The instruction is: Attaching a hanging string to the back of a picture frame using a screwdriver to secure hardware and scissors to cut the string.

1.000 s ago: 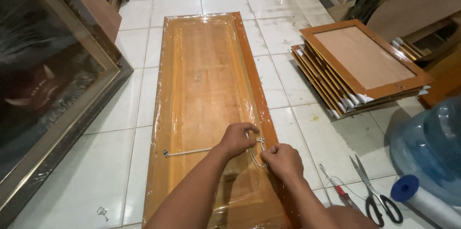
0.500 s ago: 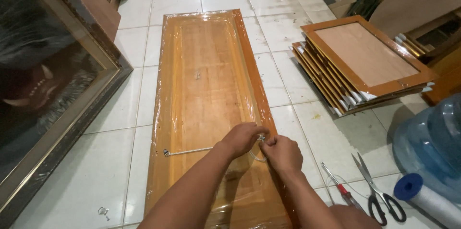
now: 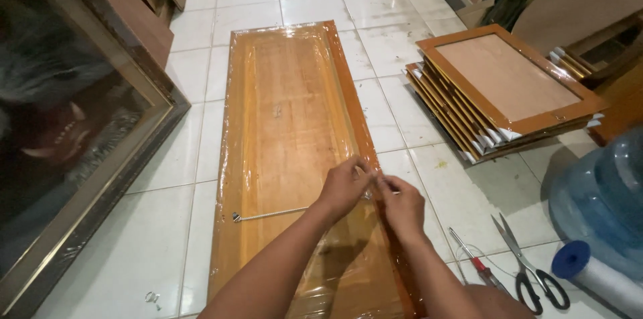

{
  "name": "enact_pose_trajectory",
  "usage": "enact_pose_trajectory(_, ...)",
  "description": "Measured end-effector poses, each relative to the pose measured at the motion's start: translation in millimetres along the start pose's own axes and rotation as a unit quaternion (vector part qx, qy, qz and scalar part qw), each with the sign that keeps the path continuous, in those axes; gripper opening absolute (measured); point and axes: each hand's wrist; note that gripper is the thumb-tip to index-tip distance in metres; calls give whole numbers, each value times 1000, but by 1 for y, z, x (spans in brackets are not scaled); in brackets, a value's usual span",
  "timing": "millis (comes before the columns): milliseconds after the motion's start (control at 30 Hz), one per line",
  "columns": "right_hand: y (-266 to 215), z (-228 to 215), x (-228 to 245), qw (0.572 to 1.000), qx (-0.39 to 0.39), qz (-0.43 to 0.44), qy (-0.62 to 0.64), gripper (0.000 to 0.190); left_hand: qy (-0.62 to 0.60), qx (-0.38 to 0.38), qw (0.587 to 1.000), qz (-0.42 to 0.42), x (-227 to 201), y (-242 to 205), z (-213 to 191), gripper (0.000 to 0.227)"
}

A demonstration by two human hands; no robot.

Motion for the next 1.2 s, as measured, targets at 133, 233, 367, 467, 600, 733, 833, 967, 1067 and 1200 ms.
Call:
enact_pose_trajectory(133, -11, -20, 7, 999, -18, -7, 44, 28, -363, -22, 924, -120, 21, 35, 17, 35)
enact_pose_trajectory(233, -16, -27, 2, 999, -32, 2, 32, 21, -348, 7, 932, -100, 1, 11, 15, 51)
enact_pose_trajectory(367, 1, -18, -24, 992, 1, 64, 106, 33, -252, 25, 967, 5, -19, -25, 17, 77)
enact_pose_trajectory(467, -7, -15, -19, 980, 29, 100, 172, 47, -84, -14, 993, 82, -28, -38, 25, 72)
enact_pose_trajectory(600, -16, -22, -6, 963, 56, 118, 234, 55, 133, -19, 975, 179, -26, -34, 28, 43)
enact_pose_trajectory(733, -24, -34, 7, 964, 92, 113, 221, 56, 259, -38, 934, 242, -7, -12, 35, 30)
enact_pose_trajectory(833, -25, -36, 4, 972, 89, 103, 191, 60, 290, 17, 929, 229, -9, -2, 36, 30)
enact_pose_trajectory(967, -25, -33, 2, 990, 62, 73, 102, 58, 250, 22, 953, 170, -20, -10, 31, 29)
enact_pose_trajectory(1067, -33, -39, 11, 998, 26, 38, 38, 52, 186, -2, 970, 155, -48, -36, 13, 28)
enact_pose_trajectory(1200, -21, -29, -10, 995, 73, -40, 51, 41, 26, -59, 981, 183, -41, -44, 6, 41)
Point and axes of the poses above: each hand's wrist, its own y-axis towards the middle knuckle, its own z-axis out of the palm, x = y × z, and after that the axes turned 3 degrees about z, right-handed
